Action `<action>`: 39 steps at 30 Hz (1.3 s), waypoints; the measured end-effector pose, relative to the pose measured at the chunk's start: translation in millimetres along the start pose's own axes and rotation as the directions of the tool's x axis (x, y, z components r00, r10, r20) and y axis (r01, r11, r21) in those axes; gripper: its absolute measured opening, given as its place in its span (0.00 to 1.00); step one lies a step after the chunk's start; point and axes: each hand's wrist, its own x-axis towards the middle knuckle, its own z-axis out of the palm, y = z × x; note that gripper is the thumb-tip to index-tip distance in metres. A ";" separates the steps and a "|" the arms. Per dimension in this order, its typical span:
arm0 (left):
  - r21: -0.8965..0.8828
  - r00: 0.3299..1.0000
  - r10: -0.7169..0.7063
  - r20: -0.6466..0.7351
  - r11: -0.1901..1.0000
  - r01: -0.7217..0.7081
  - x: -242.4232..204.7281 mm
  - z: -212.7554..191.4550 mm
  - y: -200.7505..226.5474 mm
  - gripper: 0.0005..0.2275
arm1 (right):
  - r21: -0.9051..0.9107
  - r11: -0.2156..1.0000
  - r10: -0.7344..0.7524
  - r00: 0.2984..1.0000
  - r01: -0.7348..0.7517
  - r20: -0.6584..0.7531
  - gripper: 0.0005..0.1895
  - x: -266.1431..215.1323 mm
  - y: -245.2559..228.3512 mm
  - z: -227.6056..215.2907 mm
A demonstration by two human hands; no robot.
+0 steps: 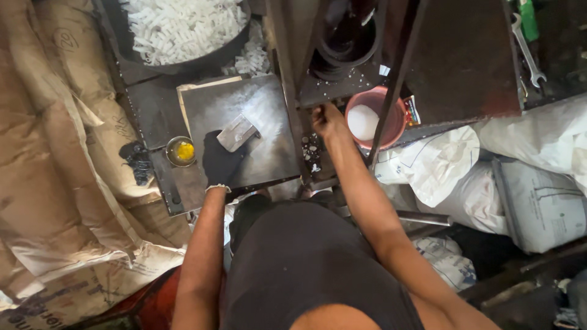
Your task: The person operates a manual press machine by placing white material into a mold and using a lever to press it. The person repeatedly cycles the lever and handles the material with gloved hands.
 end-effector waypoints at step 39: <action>-0.755 0.894 -0.295 0.338 0.482 0.444 -10.7 -18.6 -88.1 0.12 | -0.522 -0.457 -0.324 0.411 0.721 0.852 0.59 -176.6 192.8 27.8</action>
